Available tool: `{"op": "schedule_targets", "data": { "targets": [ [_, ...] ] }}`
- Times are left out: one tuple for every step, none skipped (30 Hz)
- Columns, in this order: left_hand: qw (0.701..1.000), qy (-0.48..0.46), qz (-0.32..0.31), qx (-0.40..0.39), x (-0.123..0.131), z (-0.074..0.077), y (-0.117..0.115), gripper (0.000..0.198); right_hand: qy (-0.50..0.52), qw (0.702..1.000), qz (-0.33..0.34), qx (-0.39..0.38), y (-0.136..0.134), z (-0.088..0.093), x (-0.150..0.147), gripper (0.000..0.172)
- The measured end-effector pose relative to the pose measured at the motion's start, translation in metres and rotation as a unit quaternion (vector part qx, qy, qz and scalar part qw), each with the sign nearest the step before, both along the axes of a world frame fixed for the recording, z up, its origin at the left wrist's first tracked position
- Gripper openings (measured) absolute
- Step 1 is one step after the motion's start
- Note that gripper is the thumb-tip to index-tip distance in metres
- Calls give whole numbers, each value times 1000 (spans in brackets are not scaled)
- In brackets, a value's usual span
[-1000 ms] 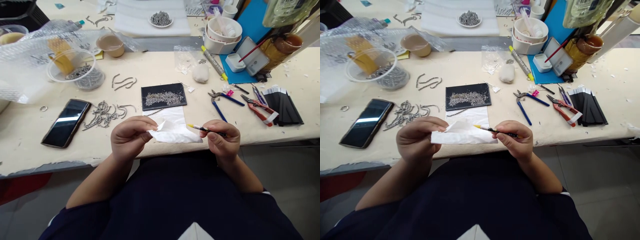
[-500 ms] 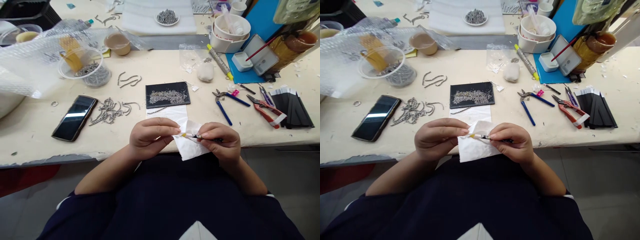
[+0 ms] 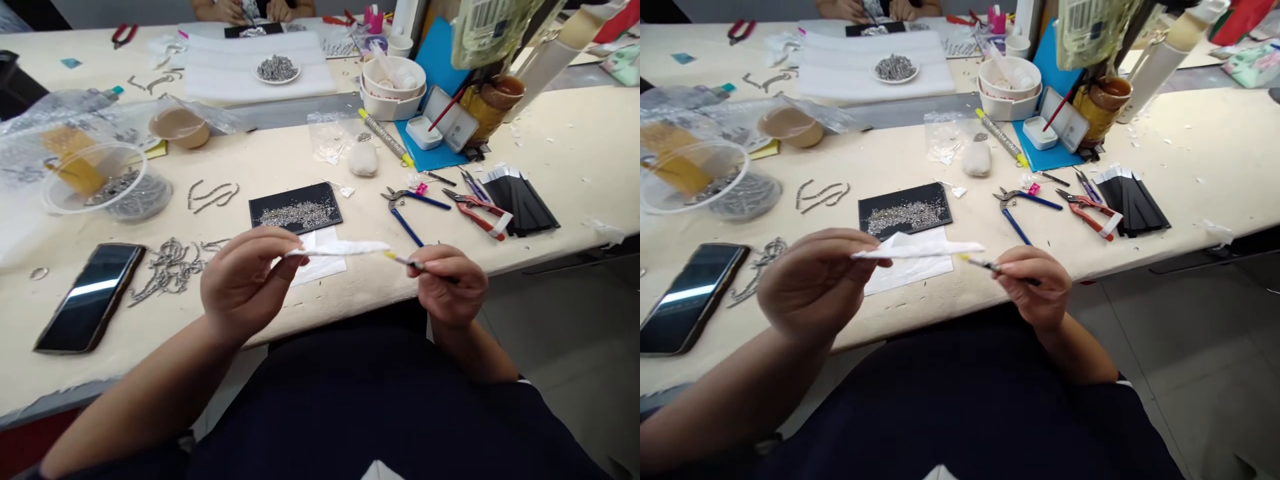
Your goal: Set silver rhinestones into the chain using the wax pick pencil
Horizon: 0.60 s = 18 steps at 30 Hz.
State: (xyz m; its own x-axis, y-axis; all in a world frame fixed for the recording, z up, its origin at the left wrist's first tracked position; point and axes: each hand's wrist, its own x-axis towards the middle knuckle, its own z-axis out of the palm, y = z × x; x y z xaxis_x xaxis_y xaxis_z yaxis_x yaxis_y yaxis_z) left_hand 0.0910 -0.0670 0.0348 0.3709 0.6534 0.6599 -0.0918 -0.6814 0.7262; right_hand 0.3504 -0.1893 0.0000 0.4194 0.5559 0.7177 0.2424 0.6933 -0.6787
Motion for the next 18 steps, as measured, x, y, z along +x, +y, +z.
{"op": "schedule_targets", "data": {
  "targets": [
    [1000,9,-8,28,7,1,11,19,26,999,-34,7,-2,-3,6,19],
    [998,16,-16,55,16,3,24,21,49,997,-63,16,-4,-5,13,20],
    [997,26,-20,76,26,5,37,19,67,994,-87,21,-5,-7,19,21],
    [995,38,-13,90,39,8,51,15,83,990,-108,23,-7,-9,25,20],
    [993,48,-5,109,52,10,65,12,97,987,-124,21,-10,-10,29,18],
    [990,57,-3,127,68,12,78,11,108,985,-137,16,-12,-11,33,17],
    [988,75,-1,138,84,14,91,12,117,982,-146,10,-15,-12,36,16],
    [985,94,2,147,100,15,103,14,123,980,-153,0,-18,-13,38,15],
    [981,114,5,154,117,16,113,14,128,979,-158,-10,-21,-14,39,15],
    [978,139,10,157,134,16,121,12,131,978,-163,-21,-24,-16,40,14],
    [973,164,14,159,149,17,128,12,134,976,-166,-33,-26,-17,40,14],
    [969,191,19,158,164,17,133,12,136,975,-170,-43,-29,-19,41,14],
    [963,218,25,155,178,17,137,12,139,973,-174,-52,-31,-20,42,13],
    [957,244,31,151,191,17,140,16,141,972,-178,-61,-33,-22,42,13],
    [950,272,34,147,202,17,142,21,143,970,-183,-68,-35,-23,43,13],
    [943,298,39,142,213,16,143,24,144,969,-187,-74,-36,-24,43,12],
    [935,323,46,137,222,15,143,26,145,968,-190,-81,-37,-26,43,12],
    [927,347,52,131,231,13,142,28,145,967,-193,-87,-38,-27,43,12]
  ]
}}
